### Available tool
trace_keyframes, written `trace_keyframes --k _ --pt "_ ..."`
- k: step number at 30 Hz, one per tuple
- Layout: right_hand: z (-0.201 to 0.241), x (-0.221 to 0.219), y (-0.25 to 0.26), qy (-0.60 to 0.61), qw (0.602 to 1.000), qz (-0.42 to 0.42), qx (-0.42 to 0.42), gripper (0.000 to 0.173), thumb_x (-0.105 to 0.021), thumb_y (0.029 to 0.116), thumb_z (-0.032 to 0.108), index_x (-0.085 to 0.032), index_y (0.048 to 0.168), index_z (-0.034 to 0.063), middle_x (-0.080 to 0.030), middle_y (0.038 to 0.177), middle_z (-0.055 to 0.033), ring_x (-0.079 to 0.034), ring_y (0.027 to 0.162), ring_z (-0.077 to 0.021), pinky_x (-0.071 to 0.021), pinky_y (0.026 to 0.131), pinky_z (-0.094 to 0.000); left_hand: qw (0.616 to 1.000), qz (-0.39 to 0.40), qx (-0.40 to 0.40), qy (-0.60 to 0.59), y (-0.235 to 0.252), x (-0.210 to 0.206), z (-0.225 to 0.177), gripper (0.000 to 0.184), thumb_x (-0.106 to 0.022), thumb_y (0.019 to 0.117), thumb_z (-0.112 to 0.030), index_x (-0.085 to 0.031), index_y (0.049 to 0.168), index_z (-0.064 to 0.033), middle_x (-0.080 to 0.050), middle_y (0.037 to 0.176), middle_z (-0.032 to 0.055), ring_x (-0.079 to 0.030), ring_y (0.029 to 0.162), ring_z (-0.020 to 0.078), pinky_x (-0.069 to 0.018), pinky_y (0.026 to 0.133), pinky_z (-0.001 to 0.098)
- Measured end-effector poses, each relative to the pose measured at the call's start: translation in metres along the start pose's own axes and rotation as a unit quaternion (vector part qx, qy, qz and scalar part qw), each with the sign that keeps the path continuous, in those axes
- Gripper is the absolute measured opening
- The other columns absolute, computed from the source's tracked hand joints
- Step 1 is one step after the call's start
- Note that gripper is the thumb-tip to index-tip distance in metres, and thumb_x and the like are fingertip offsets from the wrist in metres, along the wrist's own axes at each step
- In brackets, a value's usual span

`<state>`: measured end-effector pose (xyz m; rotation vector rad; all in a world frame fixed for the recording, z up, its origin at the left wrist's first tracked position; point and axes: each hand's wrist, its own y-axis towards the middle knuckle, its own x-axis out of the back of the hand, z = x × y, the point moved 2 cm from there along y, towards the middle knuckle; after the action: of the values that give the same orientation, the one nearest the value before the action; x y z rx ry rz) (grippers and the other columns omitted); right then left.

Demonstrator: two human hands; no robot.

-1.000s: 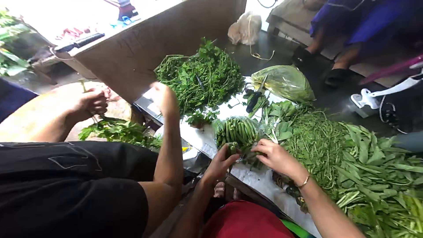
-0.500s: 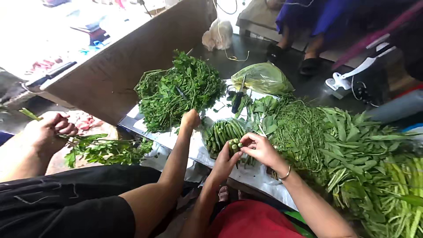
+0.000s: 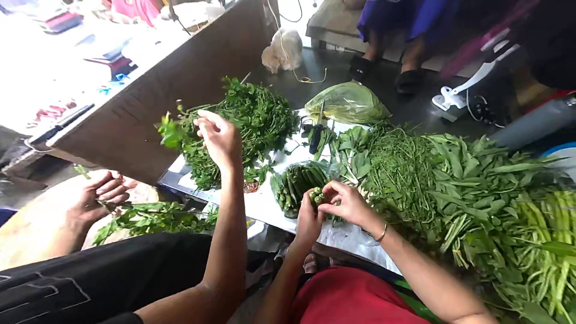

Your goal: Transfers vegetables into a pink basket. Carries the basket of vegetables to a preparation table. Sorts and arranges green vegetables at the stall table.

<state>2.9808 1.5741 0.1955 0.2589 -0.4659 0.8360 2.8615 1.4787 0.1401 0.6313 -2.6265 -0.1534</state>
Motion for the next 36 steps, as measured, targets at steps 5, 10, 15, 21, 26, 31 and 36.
trace_keyframes --k 5,10,15,21,26,31,36 --pt "-0.009 -0.002 0.003 -0.002 0.998 -0.068 0.017 0.039 -0.077 0.0885 0.028 -0.068 0.111 -0.0026 -0.072 0.100 -0.0143 -0.072 0.085 -0.0165 -0.0604 0.079 -0.0328 1.000 0.002 -0.018 -0.002 0.005 -0.004 -0.006 0.049 -0.062 0.0984 -0.014 -0.048 0.138 0.0119 -0.064 0.124 0.0240 -0.064 0.118 0.0266 -0.0505 0.105 0.0403" --pt "-0.010 0.012 0.011 0.051 0.997 -0.065 0.000 0.036 -0.078 0.0866 0.028 -0.068 0.108 -0.0002 -0.071 0.094 -0.0076 -0.068 0.082 -0.0078 -0.0580 0.076 -0.0255 0.999 0.039 -0.007 -0.027 0.016 -0.003 -0.014 0.055 -0.064 0.0988 -0.021 -0.045 0.141 0.0084 -0.064 0.125 0.0216 -0.065 0.117 0.0234 -0.0511 0.104 0.0396" --pt "0.002 0.023 0.015 0.048 0.996 -0.072 -0.019 0.032 -0.081 0.0861 0.024 -0.068 0.104 0.0008 -0.071 0.090 -0.0075 -0.069 0.080 -0.0094 -0.0592 0.076 -0.0279 0.998 0.063 0.003 -0.023 0.027 0.000 -0.019 0.059 -0.063 0.0996 -0.024 -0.041 0.144 0.0060 -0.065 0.123 0.0215 -0.066 0.114 0.0243 -0.0518 0.102 0.0421" --pt "0.018 0.025 0.022 -0.022 0.997 -0.069 -0.021 0.035 -0.083 0.0867 0.024 -0.068 0.105 -0.0014 -0.070 0.097 -0.0146 -0.070 0.085 -0.0212 -0.0590 0.081 -0.0398 0.986 0.095 0.017 -0.138 0.044 0.002 -0.014 0.047 -0.063 0.0977 -0.013 -0.045 0.139 0.0027 -0.067 0.115 0.0123 -0.067 0.104 0.0134 -0.0554 0.095 0.0337" --pt "0.016 0.044 0.024 0.119 0.992 -0.048 -0.012 0.024 -0.072 0.0958 0.015 -0.067 0.111 -0.0022 -0.071 0.099 -0.0118 -0.072 0.079 -0.0163 -0.0628 0.077 -0.0344 0.868 0.137 0.090 -0.470 0.052 0.006 -0.002 0.033 -0.053 0.0982 -0.008 -0.042 0.129 -0.0021 -0.070 0.098 0.0078 -0.071 0.084 0.0179 -0.0608 0.081 0.0363" --pt "-0.002 0.072 0.005 0.151 0.982 -0.109 -0.008 0.018 -0.063 0.1017 0.014 -0.065 0.113 -0.0003 -0.071 0.099 -0.0111 -0.072 0.078 -0.0169 -0.0635 0.074 -0.0342 0.784 0.190 0.071 -0.587 0.056 0.014 0.003 0.031 -0.078 0.0892 -0.030 -0.065 0.110 -0.0108 -0.071 0.089 0.0045 -0.070 0.080 0.0182 -0.0606 0.082 0.0392" --pt "-0.047 0.087 -0.027 0.097 0.987 -0.097 -0.078 0.020 -0.064 0.1015 0.014 -0.066 0.114 -0.0015 -0.070 0.101 -0.0127 -0.072 0.082 -0.0173 -0.0625 0.078 -0.0349 0.761 0.206 0.055 -0.612 0.057 0.022 0.001 0.031 -0.078 0.0883 -0.032 -0.068 0.111 -0.0138 -0.070 0.089 0.0023 -0.069 0.079 0.0169 -0.0600 0.083 0.0401"
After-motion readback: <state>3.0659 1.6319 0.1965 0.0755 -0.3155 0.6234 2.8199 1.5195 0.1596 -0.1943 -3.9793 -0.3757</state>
